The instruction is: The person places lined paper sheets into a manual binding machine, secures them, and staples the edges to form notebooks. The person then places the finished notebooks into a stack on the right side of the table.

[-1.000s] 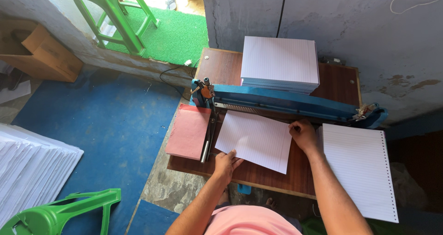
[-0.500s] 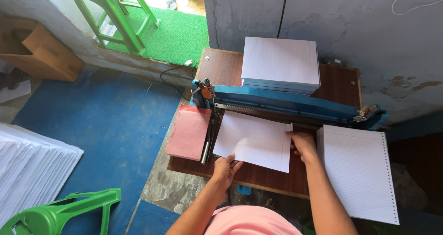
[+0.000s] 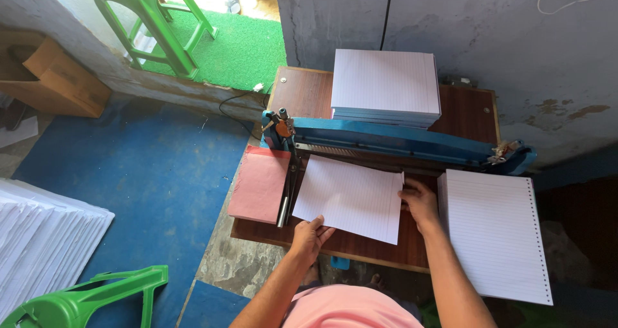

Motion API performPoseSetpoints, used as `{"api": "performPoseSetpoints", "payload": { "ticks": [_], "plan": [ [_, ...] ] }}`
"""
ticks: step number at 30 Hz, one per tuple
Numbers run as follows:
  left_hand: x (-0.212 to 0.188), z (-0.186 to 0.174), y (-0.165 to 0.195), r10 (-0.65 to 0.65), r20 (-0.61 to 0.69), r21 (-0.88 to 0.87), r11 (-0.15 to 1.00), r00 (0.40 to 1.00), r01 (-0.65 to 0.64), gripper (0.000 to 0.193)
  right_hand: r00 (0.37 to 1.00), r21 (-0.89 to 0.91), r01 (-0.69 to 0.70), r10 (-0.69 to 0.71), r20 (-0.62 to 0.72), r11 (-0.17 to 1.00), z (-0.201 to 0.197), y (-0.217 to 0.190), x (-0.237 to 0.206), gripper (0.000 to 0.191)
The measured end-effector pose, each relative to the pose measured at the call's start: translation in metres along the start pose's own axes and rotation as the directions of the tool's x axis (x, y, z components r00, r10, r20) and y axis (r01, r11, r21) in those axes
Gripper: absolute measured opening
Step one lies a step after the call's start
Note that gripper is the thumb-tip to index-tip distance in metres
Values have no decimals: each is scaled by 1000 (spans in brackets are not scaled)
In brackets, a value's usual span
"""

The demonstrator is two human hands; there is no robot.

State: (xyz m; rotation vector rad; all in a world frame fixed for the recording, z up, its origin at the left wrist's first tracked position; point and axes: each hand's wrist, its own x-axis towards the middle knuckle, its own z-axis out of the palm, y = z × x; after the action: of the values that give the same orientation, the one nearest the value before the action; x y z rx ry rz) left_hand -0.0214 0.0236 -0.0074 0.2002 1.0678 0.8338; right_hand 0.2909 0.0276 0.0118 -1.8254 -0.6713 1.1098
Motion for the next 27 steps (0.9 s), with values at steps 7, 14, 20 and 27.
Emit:
{"api": "performPoseSetpoints", "payload": {
  "ticks": [7, 14, 20, 27],
  "plan": [
    [1, 0, -4, 8, -12, -12, 1000, 1000, -9, 24, 948, -445, 287, -318, 5, 848, 10, -5, -9, 43],
    [-4, 5, 3, 0, -16, 31, 1000, 1000, 1, 26, 944, -687, 276, -322, 64, 672, 14, 2, 3, 43],
    [-5, 6, 4, 6, 11, 6, 1000, 1000, -6, 28, 936, -734, 298, -338, 99, 610, 16, 2, 9, 41],
    [-1, 5, 1, 13, 5, -8, 1000, 1000, -13, 27, 922, -644, 343, -377, 90, 684, 10, -1, 6, 42]
  ]
}}
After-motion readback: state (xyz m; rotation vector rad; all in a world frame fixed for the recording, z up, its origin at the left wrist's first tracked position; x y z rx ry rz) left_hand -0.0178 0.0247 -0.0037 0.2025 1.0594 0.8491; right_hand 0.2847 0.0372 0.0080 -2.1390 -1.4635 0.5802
